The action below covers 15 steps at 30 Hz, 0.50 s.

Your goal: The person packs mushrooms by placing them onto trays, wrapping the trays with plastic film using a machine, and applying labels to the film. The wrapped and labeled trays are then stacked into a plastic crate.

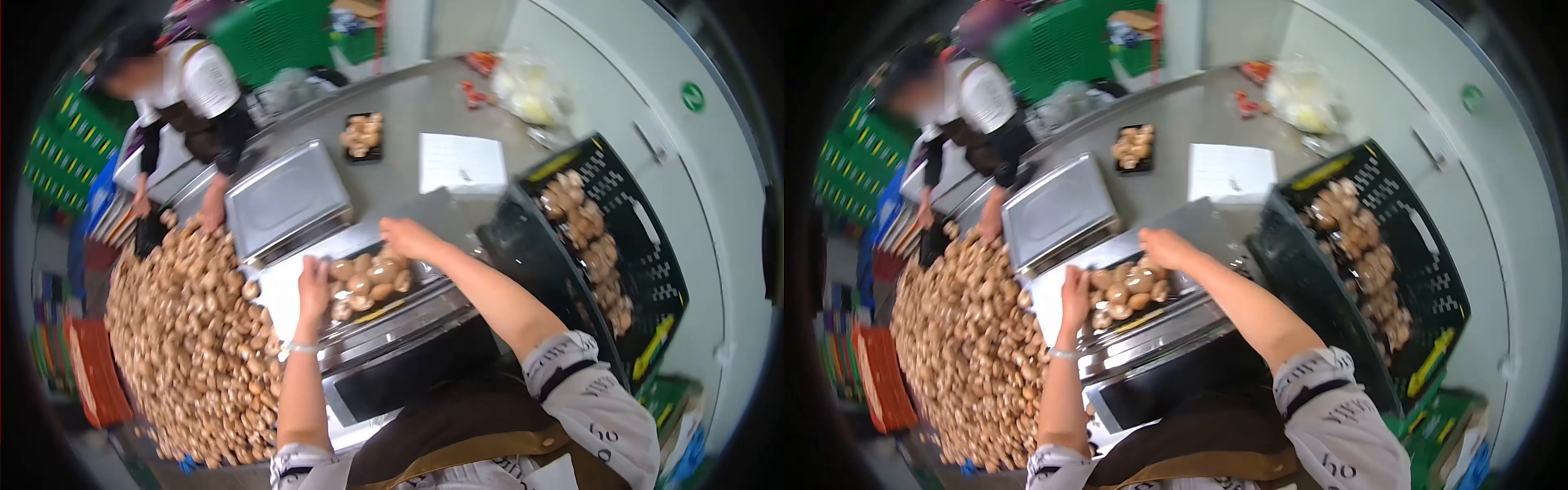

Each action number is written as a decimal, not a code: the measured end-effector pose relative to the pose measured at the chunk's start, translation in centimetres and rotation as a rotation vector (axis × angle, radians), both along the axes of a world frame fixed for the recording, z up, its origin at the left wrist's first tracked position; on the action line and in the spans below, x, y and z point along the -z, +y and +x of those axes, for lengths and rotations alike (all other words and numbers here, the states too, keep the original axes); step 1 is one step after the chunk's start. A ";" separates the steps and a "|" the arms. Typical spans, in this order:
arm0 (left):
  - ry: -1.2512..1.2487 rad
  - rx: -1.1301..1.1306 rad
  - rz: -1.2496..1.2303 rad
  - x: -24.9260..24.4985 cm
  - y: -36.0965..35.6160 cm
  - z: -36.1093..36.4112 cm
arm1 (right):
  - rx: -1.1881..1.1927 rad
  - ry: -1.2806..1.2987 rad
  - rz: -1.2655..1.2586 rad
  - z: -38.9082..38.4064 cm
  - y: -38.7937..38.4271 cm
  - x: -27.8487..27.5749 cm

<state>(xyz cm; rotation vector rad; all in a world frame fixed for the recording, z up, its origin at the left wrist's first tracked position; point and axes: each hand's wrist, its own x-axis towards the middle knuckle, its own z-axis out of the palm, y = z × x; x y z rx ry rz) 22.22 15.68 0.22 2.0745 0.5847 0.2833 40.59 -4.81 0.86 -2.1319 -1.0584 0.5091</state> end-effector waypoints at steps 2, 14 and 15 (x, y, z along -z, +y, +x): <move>-0.070 -0.002 -0.278 0.7 0.0 -0.6 | 0.049 0.190 -0.016 -0.3 -0.3 -1.3; -0.095 0.037 0.071 -8.1 -6.3 -7.1 | -0.012 0.227 0.216 -7.2 -6.5 -6.3; -0.103 0.024 0.033 -9.7 -6.8 -7.8 | -0.013 0.205 0.262 -7.7 -6.9 -7.8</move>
